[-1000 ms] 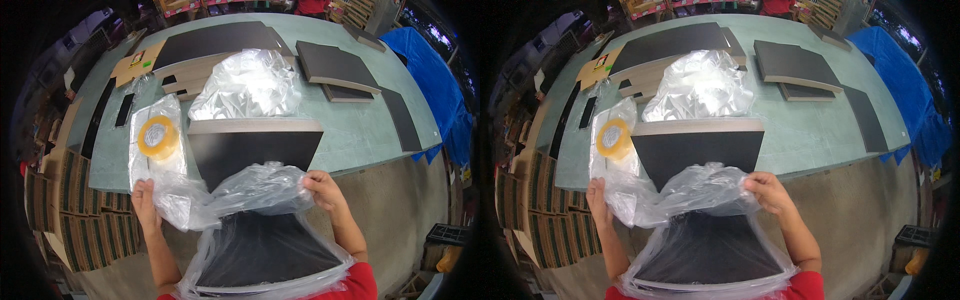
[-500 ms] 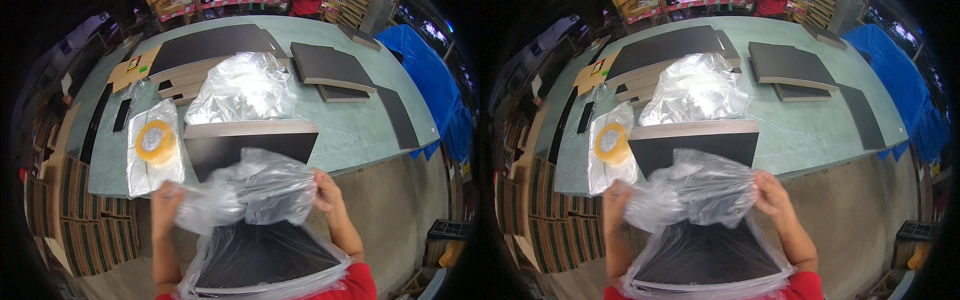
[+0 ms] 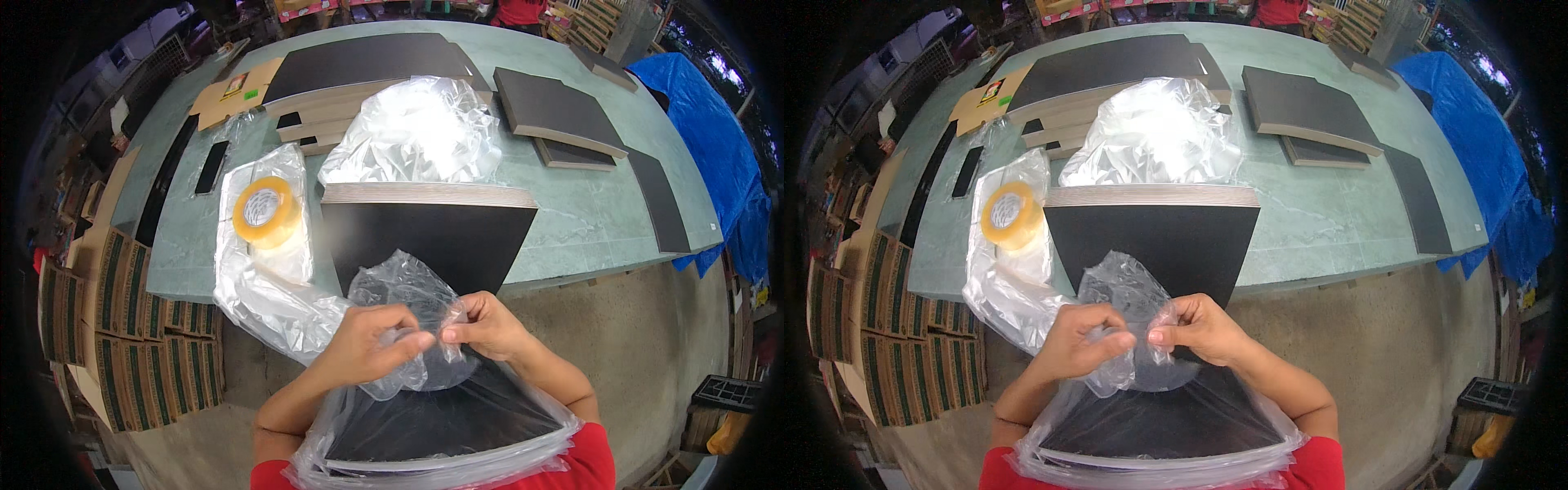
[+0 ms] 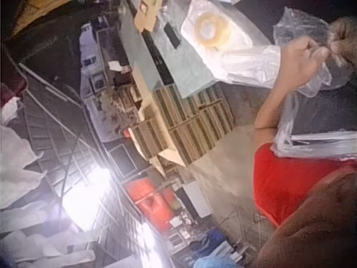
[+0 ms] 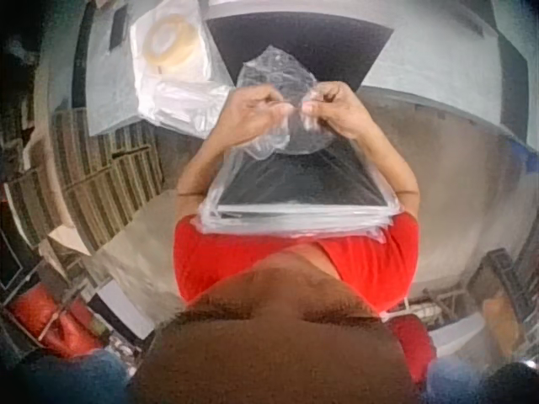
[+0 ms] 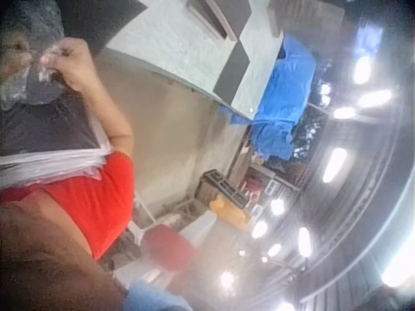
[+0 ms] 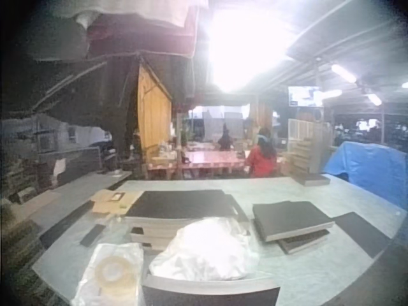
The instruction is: The person wraps black books in plastic sheets by placing each book into a plastic sleeve and folding the edges.
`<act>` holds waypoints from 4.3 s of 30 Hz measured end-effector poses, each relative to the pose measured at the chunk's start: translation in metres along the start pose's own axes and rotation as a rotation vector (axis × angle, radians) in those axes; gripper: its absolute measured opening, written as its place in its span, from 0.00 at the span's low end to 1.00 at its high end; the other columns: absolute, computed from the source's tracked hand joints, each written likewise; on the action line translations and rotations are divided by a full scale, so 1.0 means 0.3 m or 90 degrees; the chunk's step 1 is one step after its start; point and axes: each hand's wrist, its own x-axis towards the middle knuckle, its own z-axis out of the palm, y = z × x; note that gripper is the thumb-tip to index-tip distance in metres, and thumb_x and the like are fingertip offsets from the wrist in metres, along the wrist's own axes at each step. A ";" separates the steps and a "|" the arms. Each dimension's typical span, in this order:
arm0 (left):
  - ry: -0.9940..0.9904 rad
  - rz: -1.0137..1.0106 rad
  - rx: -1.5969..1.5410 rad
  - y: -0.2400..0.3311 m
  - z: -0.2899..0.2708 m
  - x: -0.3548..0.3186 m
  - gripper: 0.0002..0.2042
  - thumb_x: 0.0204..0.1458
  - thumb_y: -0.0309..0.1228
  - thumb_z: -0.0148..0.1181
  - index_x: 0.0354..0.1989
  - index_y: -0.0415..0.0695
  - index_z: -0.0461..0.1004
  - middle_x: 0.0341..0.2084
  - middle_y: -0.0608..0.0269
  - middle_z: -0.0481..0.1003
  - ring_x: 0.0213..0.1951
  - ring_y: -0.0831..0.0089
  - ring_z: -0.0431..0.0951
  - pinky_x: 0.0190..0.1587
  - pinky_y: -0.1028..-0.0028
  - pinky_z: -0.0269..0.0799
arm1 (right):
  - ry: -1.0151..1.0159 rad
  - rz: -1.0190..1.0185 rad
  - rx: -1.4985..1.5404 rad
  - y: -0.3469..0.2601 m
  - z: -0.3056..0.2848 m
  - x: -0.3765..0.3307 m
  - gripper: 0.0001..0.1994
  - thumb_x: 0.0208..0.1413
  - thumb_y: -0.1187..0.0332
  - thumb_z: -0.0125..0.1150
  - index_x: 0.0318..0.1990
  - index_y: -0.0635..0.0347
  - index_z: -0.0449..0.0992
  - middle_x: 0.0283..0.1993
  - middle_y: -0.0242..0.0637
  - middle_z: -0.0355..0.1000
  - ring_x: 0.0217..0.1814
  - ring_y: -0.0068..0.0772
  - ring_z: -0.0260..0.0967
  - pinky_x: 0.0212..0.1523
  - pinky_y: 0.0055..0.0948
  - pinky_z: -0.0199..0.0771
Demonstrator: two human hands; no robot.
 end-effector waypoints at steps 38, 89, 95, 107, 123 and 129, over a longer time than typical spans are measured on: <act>-0.324 0.034 -0.141 0.070 -0.116 0.033 0.10 0.47 0.31 0.55 0.32 0.36 0.72 0.23 0.64 0.73 0.29 0.81 0.70 0.32 0.80 0.65 | -0.561 -0.070 -0.032 -0.244 0.034 -0.035 0.18 0.55 0.59 0.45 0.39 0.67 0.70 0.36 0.43 0.70 0.43 0.31 0.65 0.44 0.28 0.63; 0.093 -0.230 -0.526 -0.258 -0.125 -0.181 0.19 0.35 0.28 0.59 0.36 0.32 0.66 0.23 0.56 0.70 0.08 0.82 0.61 0.13 0.86 0.56 | 0.020 0.126 0.097 0.140 -0.384 -0.220 0.08 0.46 0.72 0.56 0.34 0.65 0.68 0.32 0.32 0.68 0.30 0.17 0.66 0.33 0.17 0.66; -0.134 -0.309 -0.517 -0.187 -0.220 -0.244 0.09 0.37 0.29 0.57 0.25 0.36 0.70 0.19 0.65 0.67 0.25 0.81 0.66 0.28 0.83 0.59 | 0.109 0.007 0.096 0.008 -0.321 -0.238 0.08 0.34 0.79 0.43 0.25 0.62 0.68 0.20 0.24 0.62 0.19 0.13 0.56 0.19 0.12 0.53; -0.092 -0.480 -0.335 -0.575 -0.080 -0.202 0.12 0.43 0.35 0.58 0.31 0.42 0.65 0.24 0.72 0.65 0.28 0.82 0.66 0.33 0.82 0.62 | 0.403 0.165 -0.160 0.552 -0.550 -0.141 0.07 0.40 0.69 0.48 0.23 0.63 0.70 0.22 0.38 0.67 0.25 0.29 0.64 0.25 0.30 0.61; 0.293 -0.193 0.136 -0.062 -0.269 -0.191 0.06 0.44 0.30 0.53 0.24 0.40 0.72 0.21 0.65 0.70 0.25 0.79 0.69 0.28 0.79 0.64 | 0.128 -0.058 -0.264 -0.105 -0.245 -0.247 0.12 0.53 0.67 0.45 0.37 0.67 0.71 0.34 0.47 0.71 0.37 0.43 0.68 0.40 0.36 0.66; -0.638 -0.070 0.137 0.011 -0.048 -0.108 0.11 0.48 0.33 0.49 0.39 0.43 0.69 0.26 0.49 0.72 0.28 0.63 0.73 0.30 0.72 0.68 | -0.524 0.055 -0.306 0.051 -0.089 -0.141 0.16 0.56 0.64 0.43 0.45 0.66 0.67 0.51 0.49 0.61 0.55 0.41 0.57 0.54 0.33 0.55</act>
